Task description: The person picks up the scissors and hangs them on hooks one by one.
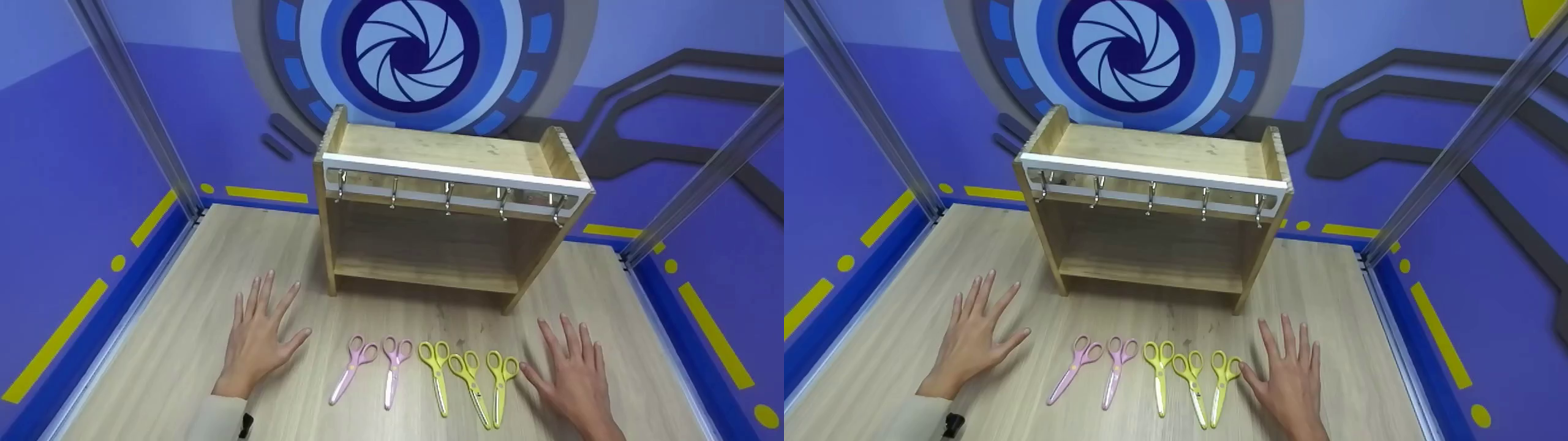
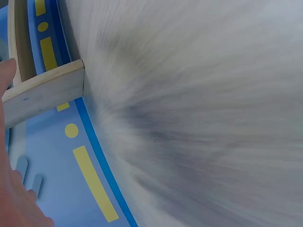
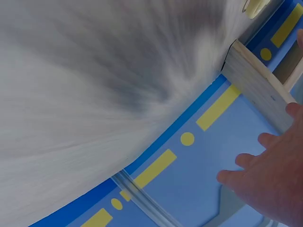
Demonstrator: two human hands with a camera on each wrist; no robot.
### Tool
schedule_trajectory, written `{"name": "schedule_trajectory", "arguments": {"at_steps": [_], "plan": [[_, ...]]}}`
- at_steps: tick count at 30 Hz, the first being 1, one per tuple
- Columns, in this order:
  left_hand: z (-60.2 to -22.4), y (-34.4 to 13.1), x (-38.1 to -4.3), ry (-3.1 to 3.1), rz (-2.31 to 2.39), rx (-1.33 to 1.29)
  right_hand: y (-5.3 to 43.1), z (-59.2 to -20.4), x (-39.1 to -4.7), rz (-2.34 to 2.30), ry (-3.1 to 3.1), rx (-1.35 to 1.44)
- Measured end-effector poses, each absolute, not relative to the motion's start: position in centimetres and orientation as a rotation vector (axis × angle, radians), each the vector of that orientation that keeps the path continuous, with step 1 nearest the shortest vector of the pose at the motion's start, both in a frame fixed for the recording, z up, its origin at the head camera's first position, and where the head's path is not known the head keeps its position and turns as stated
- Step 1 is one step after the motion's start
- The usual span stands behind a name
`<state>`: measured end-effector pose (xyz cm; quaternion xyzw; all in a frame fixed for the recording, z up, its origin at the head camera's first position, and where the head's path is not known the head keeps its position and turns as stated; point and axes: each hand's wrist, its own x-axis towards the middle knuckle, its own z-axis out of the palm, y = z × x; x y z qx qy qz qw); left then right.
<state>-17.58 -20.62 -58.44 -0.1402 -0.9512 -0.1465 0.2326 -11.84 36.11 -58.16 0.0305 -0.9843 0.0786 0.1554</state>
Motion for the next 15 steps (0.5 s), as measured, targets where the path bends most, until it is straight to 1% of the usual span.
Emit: {"name": "schedule_trajectory", "arguments": {"at_steps": [7,15], "plan": [[-57.9,-19.9,-18.5,-2.605,-0.516,-0.387,35.5,-57.7,-12.1,0.217,-2.855,0.144],[-56.8,-17.9,-20.8,-2.571,-0.762,-0.377,33.7,-56.1,-12.0,0.309,-3.104,0.066]]}}
